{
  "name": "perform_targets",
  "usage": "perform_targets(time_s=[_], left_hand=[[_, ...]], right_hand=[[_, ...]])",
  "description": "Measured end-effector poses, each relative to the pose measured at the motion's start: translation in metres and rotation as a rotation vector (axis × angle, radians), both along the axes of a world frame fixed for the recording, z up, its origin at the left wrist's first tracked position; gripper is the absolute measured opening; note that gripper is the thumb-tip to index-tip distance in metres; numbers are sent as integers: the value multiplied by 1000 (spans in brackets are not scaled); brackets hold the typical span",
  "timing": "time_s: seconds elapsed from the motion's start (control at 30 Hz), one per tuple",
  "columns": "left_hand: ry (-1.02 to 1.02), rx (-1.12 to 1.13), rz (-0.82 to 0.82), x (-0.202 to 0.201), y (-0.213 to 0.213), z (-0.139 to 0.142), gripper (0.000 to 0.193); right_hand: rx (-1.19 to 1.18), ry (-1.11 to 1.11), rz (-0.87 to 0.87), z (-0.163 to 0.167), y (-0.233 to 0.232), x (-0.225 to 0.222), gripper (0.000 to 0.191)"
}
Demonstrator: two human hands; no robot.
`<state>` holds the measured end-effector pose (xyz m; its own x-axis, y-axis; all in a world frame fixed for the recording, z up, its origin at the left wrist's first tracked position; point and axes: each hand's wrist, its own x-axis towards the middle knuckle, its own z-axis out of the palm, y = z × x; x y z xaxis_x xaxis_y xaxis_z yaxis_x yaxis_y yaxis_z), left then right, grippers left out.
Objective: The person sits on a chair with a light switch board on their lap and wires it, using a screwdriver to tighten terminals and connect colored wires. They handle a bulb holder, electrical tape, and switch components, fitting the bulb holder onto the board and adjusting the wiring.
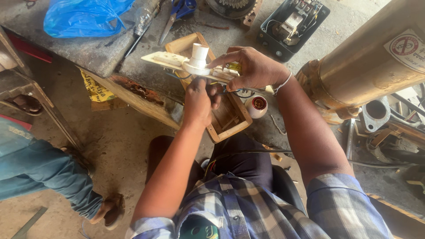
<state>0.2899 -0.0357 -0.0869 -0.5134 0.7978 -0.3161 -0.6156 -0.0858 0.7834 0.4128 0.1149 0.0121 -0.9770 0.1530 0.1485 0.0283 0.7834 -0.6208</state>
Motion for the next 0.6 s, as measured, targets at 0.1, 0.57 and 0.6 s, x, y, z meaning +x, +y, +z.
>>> perform_targets(time_s=[0.1,0.57,0.6], left_hand=[[61,-78,-62,-7,-5,-3,19],[1627,-211,-298,17,-43,19,26],[1636,-256,-341,16,-44,25,26]], right_hand=[[-4,21,37,1,-2,3,73],[45,68,58,8,-7,7,69],[69,79,53,9,-12,8,66]])
